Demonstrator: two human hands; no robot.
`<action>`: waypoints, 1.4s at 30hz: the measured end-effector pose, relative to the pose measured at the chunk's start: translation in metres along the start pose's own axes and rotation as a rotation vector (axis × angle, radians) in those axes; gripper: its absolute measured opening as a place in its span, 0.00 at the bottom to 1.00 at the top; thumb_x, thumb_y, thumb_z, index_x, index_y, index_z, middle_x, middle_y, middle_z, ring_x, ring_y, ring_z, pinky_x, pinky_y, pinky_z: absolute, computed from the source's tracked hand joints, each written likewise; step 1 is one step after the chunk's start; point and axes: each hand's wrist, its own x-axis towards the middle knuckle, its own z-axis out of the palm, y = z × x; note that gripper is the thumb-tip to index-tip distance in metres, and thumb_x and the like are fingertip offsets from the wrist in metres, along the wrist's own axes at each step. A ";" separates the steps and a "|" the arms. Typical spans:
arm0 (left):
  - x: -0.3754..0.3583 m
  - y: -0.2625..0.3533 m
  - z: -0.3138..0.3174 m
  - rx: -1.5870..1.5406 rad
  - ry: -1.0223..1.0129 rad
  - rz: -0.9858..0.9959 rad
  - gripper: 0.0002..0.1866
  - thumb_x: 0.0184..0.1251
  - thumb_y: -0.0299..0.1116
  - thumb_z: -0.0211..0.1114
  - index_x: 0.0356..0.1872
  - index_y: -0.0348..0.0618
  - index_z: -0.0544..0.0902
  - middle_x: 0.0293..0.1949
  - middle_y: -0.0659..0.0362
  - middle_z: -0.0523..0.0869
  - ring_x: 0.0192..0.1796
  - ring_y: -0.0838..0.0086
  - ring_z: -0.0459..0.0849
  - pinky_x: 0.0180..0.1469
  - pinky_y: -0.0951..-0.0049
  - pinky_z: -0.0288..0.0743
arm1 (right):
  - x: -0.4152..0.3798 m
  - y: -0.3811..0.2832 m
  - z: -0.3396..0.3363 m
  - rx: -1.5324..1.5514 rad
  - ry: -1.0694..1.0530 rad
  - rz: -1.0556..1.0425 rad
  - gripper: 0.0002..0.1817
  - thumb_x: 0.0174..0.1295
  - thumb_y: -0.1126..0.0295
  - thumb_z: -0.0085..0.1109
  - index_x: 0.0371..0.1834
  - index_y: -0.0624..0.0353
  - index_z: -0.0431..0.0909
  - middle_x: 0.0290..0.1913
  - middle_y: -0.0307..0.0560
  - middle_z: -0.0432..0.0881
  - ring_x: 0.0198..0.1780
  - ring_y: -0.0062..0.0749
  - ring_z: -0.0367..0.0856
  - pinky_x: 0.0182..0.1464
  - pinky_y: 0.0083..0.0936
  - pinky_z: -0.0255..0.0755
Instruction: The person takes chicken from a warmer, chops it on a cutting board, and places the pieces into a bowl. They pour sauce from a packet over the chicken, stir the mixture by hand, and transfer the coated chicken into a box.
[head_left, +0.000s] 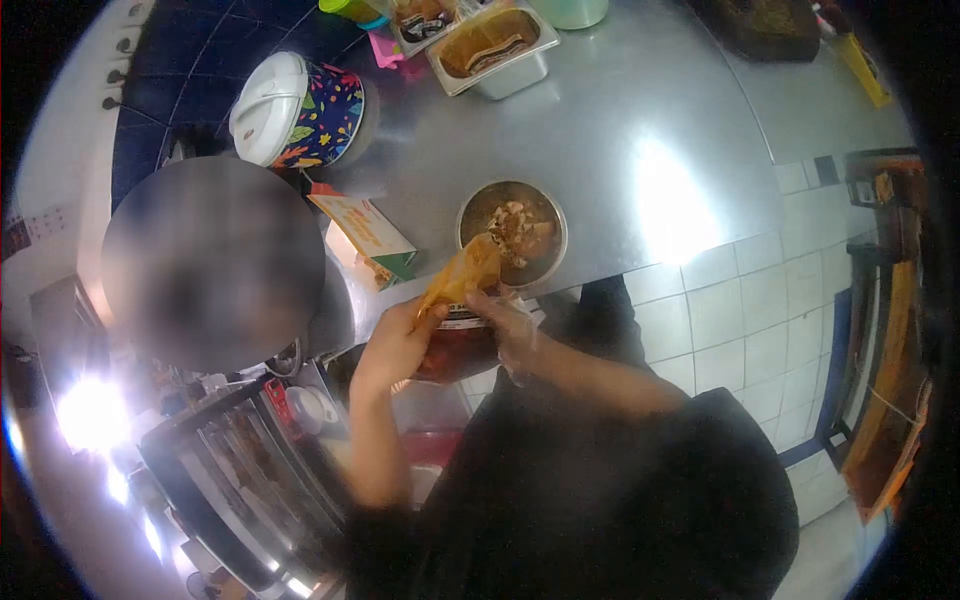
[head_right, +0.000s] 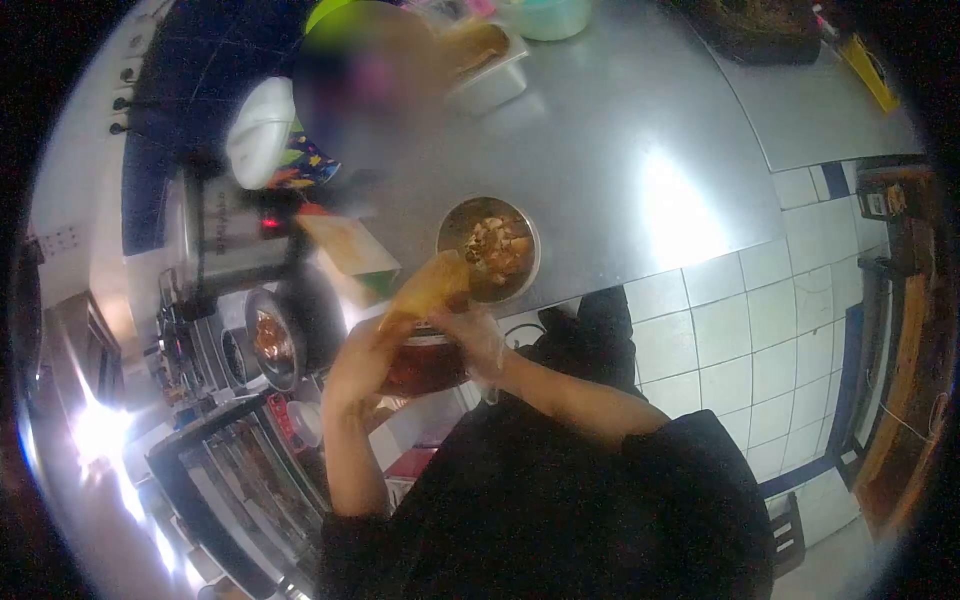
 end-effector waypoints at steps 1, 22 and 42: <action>-0.001 0.006 -0.001 -0.090 -0.053 -0.197 0.18 0.76 0.42 0.57 0.52 0.37 0.81 0.28 0.53 0.84 0.35 0.67 0.83 0.44 0.61 0.76 | 0.000 -0.001 0.001 0.006 0.000 0.001 0.25 0.64 0.68 0.67 0.62 0.58 0.70 0.56 0.43 0.78 0.59 0.31 0.76 0.64 0.35 0.70; 0.014 -0.018 0.005 0.227 0.021 0.250 0.19 0.77 0.44 0.57 0.45 0.34 0.82 0.21 0.59 0.80 0.22 0.75 0.77 0.25 0.69 0.74 | -0.001 0.006 -0.010 0.025 0.099 0.006 0.25 0.64 0.64 0.67 0.61 0.59 0.72 0.56 0.43 0.79 0.60 0.31 0.76 0.62 0.35 0.71; 0.011 0.008 0.004 0.088 -0.094 -0.126 0.19 0.76 0.45 0.58 0.43 0.35 0.83 0.22 0.58 0.80 0.26 0.74 0.74 0.33 0.68 0.71 | 0.019 0.011 -0.031 0.066 0.054 0.060 0.26 0.68 0.56 0.61 0.64 0.55 0.67 0.53 0.45 0.78 0.54 0.32 0.79 0.59 0.34 0.73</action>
